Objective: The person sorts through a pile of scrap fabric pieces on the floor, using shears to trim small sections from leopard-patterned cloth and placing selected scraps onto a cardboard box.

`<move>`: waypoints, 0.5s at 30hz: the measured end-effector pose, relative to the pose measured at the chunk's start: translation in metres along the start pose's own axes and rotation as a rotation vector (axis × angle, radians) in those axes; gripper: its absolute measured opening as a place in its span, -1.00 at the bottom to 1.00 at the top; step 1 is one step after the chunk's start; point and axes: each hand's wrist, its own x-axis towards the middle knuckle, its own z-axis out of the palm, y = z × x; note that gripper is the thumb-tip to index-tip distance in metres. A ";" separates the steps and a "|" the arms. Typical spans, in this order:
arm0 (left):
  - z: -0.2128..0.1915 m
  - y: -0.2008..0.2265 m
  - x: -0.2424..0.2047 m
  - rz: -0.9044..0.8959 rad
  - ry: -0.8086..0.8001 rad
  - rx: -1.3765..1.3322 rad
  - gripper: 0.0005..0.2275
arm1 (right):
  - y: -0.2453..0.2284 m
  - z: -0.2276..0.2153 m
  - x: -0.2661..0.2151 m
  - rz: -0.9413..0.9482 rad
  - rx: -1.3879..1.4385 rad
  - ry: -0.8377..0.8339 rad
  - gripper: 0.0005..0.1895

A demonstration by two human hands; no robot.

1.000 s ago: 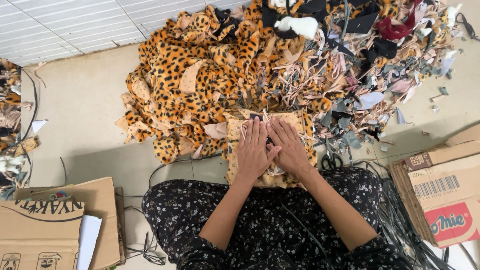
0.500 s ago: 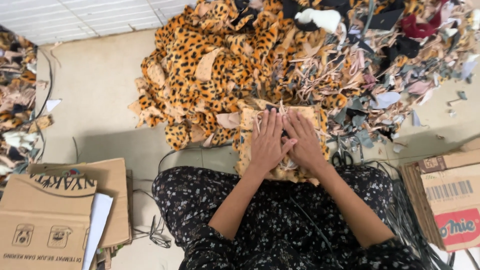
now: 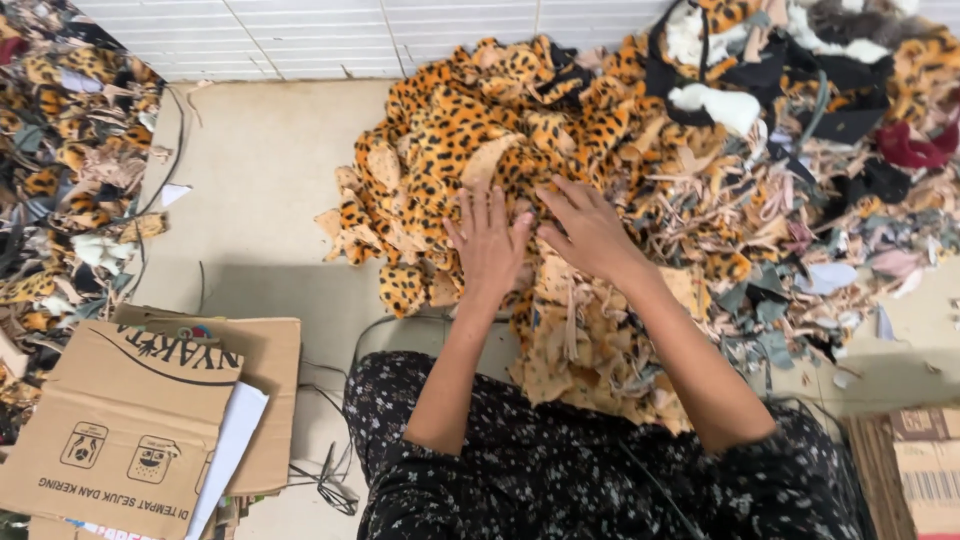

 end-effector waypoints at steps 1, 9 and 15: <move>0.004 -0.014 0.007 -0.004 0.006 0.002 -0.37 | -0.009 -0.002 0.022 -0.007 0.001 0.001 -0.33; 0.019 -0.086 0.056 -0.364 0.032 0.097 -0.39 | -0.031 0.035 0.131 0.367 0.299 -0.234 -0.15; 0.019 -0.089 0.064 -0.368 -0.243 0.068 -0.39 | -0.030 0.051 0.135 0.248 0.213 -0.352 -0.19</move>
